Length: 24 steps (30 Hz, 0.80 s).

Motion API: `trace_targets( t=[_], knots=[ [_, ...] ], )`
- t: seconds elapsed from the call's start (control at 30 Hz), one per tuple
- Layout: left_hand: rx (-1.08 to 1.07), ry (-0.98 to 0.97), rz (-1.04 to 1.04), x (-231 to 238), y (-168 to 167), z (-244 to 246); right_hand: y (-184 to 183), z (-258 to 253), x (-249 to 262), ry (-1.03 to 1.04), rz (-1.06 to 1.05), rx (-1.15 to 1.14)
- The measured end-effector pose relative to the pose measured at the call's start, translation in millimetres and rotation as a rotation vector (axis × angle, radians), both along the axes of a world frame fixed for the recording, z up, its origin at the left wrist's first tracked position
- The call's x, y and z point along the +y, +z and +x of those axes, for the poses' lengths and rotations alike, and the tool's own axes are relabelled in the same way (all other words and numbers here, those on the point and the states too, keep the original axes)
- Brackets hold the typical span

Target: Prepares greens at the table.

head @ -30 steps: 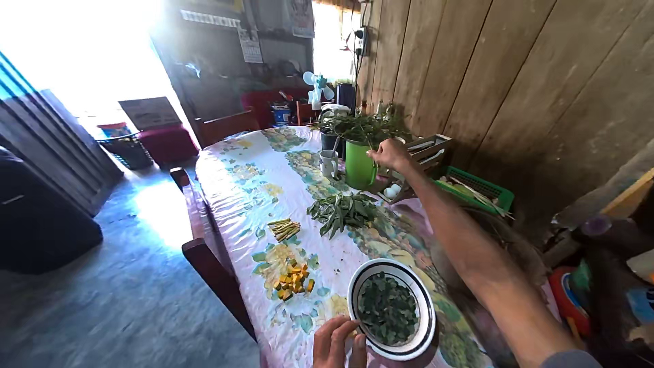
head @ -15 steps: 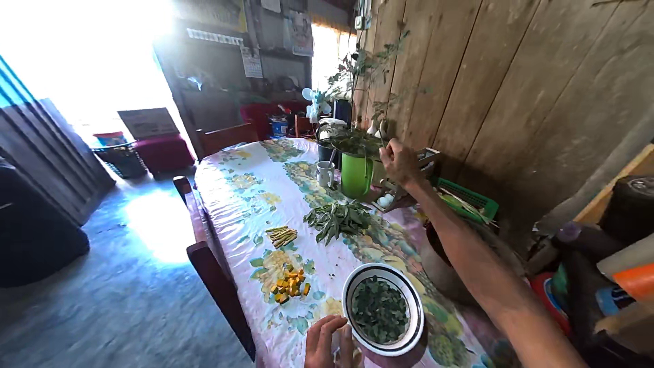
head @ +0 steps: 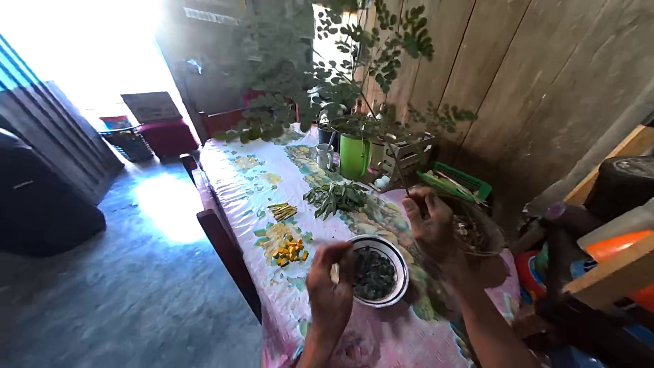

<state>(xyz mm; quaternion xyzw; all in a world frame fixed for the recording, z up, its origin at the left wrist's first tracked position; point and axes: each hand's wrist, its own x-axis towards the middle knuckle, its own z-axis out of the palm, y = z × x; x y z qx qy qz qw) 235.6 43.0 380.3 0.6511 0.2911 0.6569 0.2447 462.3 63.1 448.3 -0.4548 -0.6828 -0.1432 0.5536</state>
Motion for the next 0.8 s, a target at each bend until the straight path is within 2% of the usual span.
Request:
trace_targets(
  t=[0.1,0.2,0.3,0.4,0.5,0.57,0.7,0.73,0.8],
  knots=[
    [-0.077,-0.209,-0.124,20,60,7,-22,-17,-17,0.073,0.046,0.079],
    [-0.156,-0.532,-0.339,48,88,10,-40,-28,-28,0.153,0.057,0.104],
    [-0.190,-0.808,-0.523,53,102,16,-54,-38,-32,0.194,0.036,0.114],
    [-0.272,-0.976,-0.596,45,95,24,-61,-39,-33,0.211,0.004,0.109],
    [-0.347,-1.067,-0.600,45,78,16,-48,-40,-45,0.214,-0.149,0.131],
    [-0.408,-1.034,-0.647,39,81,10,-42,-43,-46,0.227,-0.253,0.207],
    [-0.301,-0.981,-0.562,37,81,-6,-41,-41,-45,0.257,-0.307,0.194],
    [-0.294,-0.909,-0.548,30,83,-13,-40,-40,-45,0.273,-0.303,0.181],
    [-0.272,-0.896,-0.523,37,74,-25,-38,-43,-45,0.317,-0.239,0.159]
  ],
)
